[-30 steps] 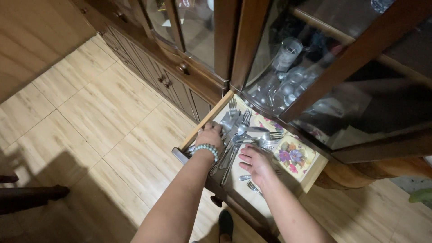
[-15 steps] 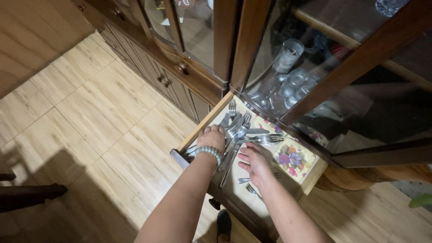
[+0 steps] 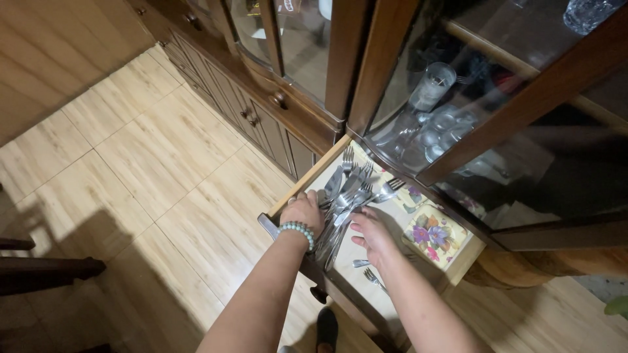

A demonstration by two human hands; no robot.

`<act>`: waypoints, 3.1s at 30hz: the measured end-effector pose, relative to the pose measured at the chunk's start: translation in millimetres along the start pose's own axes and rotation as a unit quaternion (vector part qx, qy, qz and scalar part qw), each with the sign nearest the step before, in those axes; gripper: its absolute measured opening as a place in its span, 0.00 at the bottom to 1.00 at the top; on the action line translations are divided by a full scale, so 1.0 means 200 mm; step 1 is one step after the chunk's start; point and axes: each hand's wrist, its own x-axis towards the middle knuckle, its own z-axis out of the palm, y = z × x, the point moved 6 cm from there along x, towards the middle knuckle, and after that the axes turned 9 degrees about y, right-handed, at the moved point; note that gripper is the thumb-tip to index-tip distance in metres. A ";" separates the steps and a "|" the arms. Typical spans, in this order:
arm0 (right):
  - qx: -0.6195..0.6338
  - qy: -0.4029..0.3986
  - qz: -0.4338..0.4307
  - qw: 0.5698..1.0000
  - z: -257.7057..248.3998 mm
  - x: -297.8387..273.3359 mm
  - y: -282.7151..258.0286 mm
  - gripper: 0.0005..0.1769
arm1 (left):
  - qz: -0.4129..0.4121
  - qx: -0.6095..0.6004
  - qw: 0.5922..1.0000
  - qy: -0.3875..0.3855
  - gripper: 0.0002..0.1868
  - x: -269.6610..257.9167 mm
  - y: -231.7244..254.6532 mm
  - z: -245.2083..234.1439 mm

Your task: Removing silverware and coasters from a drawer, wiping the interior of the drawer with a cloth, and organizing the items on the table.

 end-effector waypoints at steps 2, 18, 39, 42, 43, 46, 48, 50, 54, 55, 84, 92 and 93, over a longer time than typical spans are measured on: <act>-0.002 -0.012 -0.007 1.000 0.02 0.01 0.00 0.33 | 0.002 -0.003 1.000 -0.004 0.29 0.00 -0.02 0.05; 0.020 -0.016 0.010 1.000 0.15 0.09 0.06 0.22 | -0.106 -0.174 0.978 -0.032 0.31 0.08 -0.02 0.45; -0.103 0.004 -0.067 0.992 0.19 -0.01 -0.02 0.17 | -0.156 -0.314 0.936 -0.021 0.27 0.16 0.00 0.62; -0.091 -0.004 -0.090 0.992 0.17 0.02 -0.02 0.16 | -0.145 -0.308 0.940 -0.023 0.25 0.16 0.01 0.65; -0.091 -0.004 -0.091 0.992 0.16 0.02 -0.01 0.16 | -0.144 -0.309 0.940 -0.022 0.25 0.12 0.03 0.60; -0.128 -0.003 -0.107 0.986 0.14 0.00 -0.02 0.16 | -0.154 -0.357 0.921 -0.014 0.22 0.04 0.08 0.51; -0.101 0.015 -0.091 0.991 0.14 -0.08 -0.05 0.16 | -0.138 -0.343 0.929 0.008 0.21 0.03 0.09 0.51; -0.158 0.038 -0.133 0.978 0.11 -0.06 -0.06 0.16 | -0.134 -0.347 0.928 0.020 0.20 0.01 0.11 0.50; -0.285 0.089 -0.252 0.920 0.06 -0.08 -0.11 0.19 | -0.123 -0.347 0.928 0.050 0.18 -0.05 0.15 0.43; -0.286 0.088 -0.254 0.920 0.05 -0.10 -0.12 0.19 | -0.123 -0.348 0.928 0.052 0.18 -0.07 0.15 0.42; -0.405 -0.129 -0.481 0.767 1.33 -1.11 0.20 0.18 | -0.303 -0.467 0.771 0.308 0.14 -1.01 -1.13 -0.24; -0.423 -0.295 -0.511 0.688 2.12 -1.71 0.75 0.19 | -0.304 -0.388 0.712 0.500 0.15 -1.55 -2.06 -0.33; -0.436 -0.311 -0.517 0.668 2.23 -1.77 0.84 0.19 | -0.226 -0.315 0.704 0.595 0.15 -1.65 -2.15 -0.38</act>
